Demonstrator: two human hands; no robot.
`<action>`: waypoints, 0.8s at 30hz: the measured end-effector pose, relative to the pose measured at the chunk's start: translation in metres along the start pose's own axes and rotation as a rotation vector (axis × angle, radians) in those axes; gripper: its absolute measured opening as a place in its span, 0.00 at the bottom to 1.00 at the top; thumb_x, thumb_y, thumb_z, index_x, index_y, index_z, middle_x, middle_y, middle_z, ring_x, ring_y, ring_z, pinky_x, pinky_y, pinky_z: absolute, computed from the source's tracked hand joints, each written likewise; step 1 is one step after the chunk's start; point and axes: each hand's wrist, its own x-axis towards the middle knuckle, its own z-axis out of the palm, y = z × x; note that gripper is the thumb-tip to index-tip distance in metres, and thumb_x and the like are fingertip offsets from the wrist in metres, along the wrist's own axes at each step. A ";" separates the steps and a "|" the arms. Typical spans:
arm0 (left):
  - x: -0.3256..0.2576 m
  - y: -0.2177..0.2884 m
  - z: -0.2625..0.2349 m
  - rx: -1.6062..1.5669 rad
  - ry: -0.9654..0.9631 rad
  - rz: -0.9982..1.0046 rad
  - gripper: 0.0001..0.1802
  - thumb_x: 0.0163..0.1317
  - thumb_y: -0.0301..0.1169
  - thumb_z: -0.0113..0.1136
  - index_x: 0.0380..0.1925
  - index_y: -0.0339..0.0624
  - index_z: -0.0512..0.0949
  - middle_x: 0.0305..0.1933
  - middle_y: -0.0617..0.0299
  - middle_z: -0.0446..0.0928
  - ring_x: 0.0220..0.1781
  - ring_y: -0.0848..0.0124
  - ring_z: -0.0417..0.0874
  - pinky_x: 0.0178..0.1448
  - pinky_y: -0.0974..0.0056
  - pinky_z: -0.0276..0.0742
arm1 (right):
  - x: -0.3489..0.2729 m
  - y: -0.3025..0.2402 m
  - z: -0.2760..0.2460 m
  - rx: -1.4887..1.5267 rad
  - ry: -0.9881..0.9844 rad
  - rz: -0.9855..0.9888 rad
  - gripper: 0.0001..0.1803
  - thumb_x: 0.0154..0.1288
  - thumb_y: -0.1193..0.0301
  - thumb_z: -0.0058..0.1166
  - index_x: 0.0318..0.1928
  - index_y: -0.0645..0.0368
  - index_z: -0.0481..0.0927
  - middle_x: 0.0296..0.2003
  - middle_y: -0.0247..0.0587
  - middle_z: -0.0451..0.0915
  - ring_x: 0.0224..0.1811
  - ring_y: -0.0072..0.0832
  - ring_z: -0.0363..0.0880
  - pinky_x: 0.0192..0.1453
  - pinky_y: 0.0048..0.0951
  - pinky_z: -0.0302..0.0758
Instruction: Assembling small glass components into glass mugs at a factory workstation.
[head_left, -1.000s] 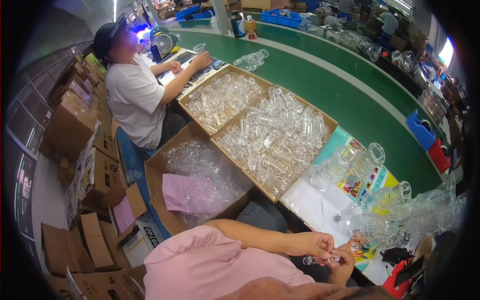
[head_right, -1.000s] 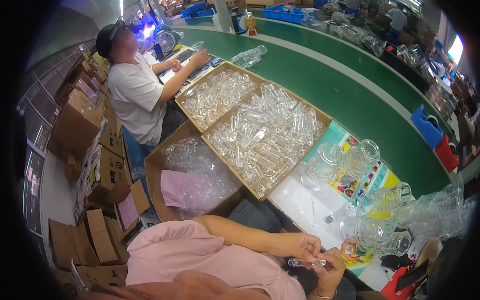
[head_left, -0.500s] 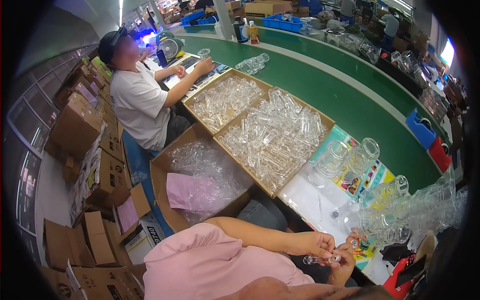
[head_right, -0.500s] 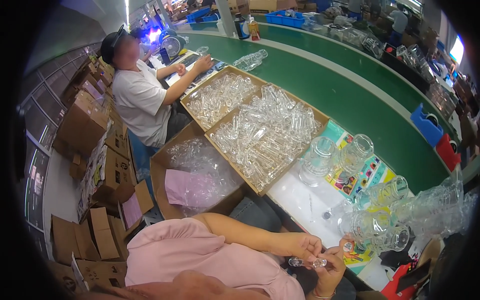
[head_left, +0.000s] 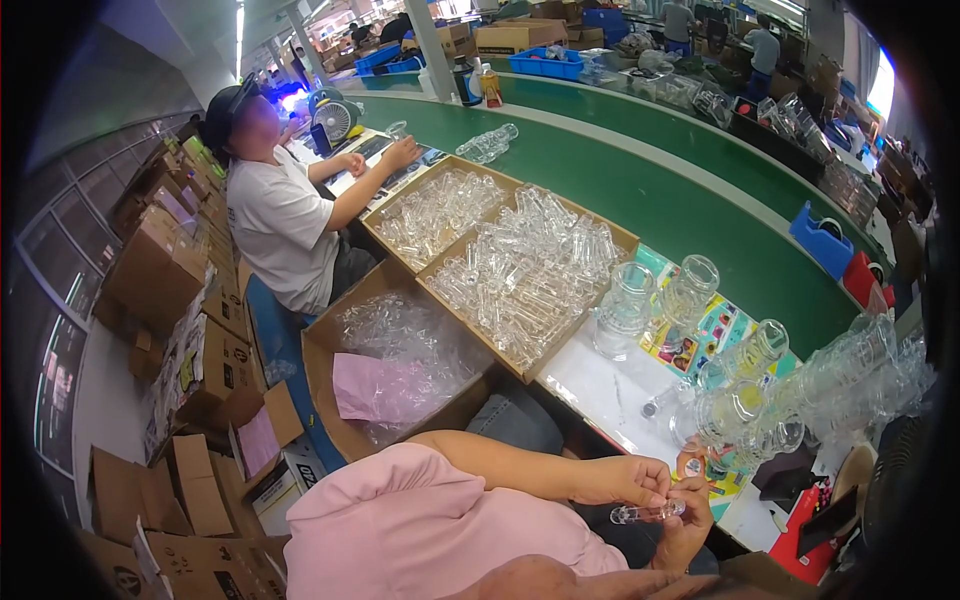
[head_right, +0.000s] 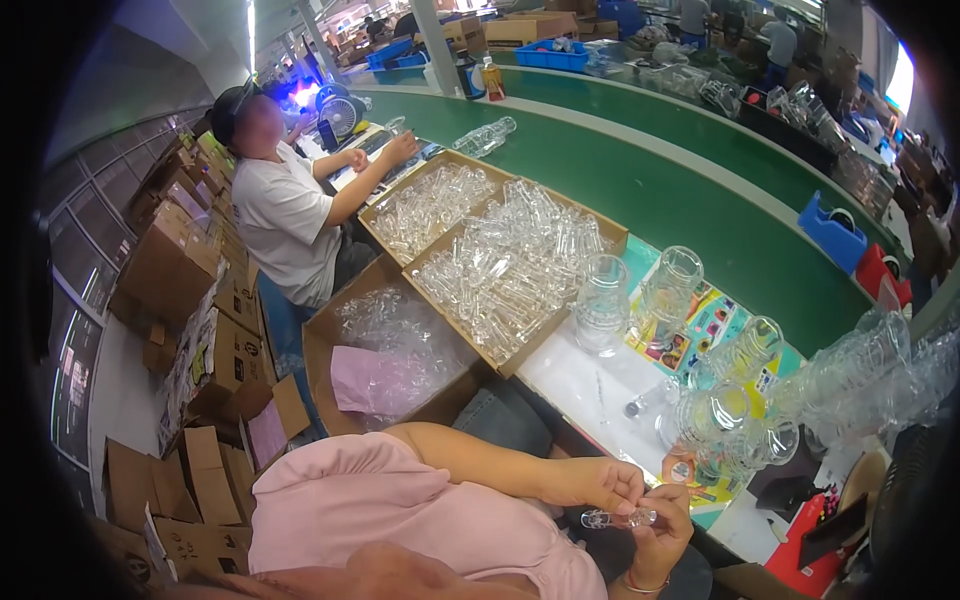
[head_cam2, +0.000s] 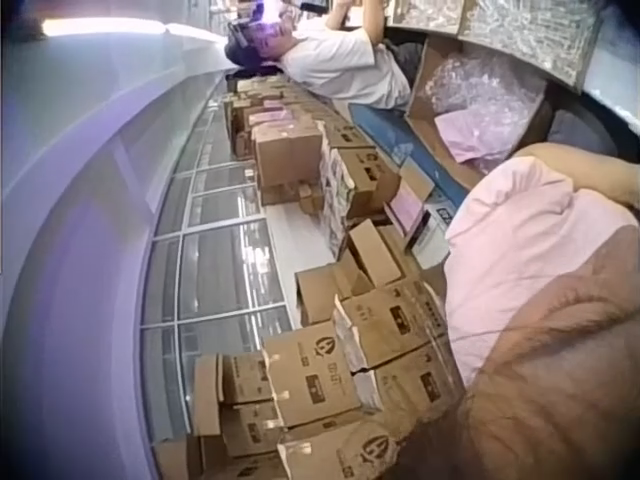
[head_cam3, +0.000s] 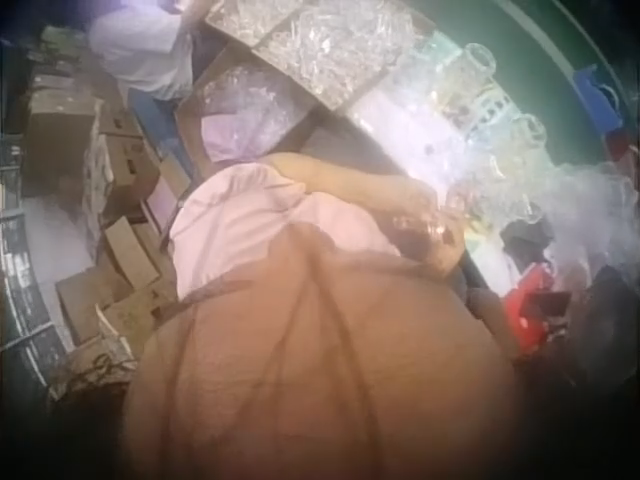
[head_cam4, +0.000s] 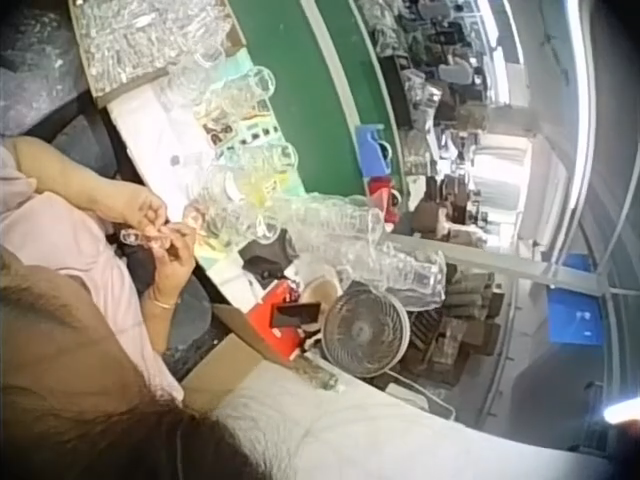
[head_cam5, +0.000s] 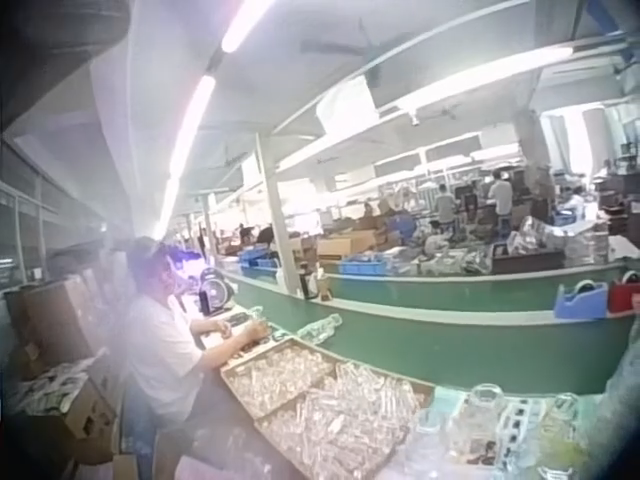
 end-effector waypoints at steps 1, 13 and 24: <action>0.001 0.000 0.002 0.001 -0.003 -0.007 0.10 0.58 0.30 0.59 0.31 0.39 0.68 0.32 0.62 0.74 0.34 0.76 0.75 0.40 0.73 0.72 | -0.001 0.000 -0.002 0.000 0.008 -0.001 0.20 0.46 0.59 0.65 0.32 0.63 0.78 0.32 0.38 0.69 0.35 0.24 0.67 0.38 0.19 0.63; -0.002 0.017 0.004 -0.018 0.079 0.001 0.23 0.58 0.31 0.58 0.50 0.38 0.63 0.50 0.44 0.71 0.53 0.60 0.74 0.58 0.58 0.68 | 0.000 0.000 -0.012 0.091 0.155 -0.109 0.10 0.48 0.74 0.60 0.34 0.63 0.77 0.31 0.35 0.71 0.33 0.24 0.67 0.39 0.23 0.64; 0.049 0.058 -0.006 1.363 0.414 0.594 0.51 0.40 0.30 0.70 0.63 0.36 0.50 0.66 0.48 0.51 0.69 0.55 0.51 0.69 0.56 0.49 | -0.010 -0.002 -0.022 0.427 0.354 -0.063 0.26 0.56 0.54 0.58 0.42 0.65 0.69 0.31 0.48 0.77 0.32 0.32 0.77 0.39 0.29 0.75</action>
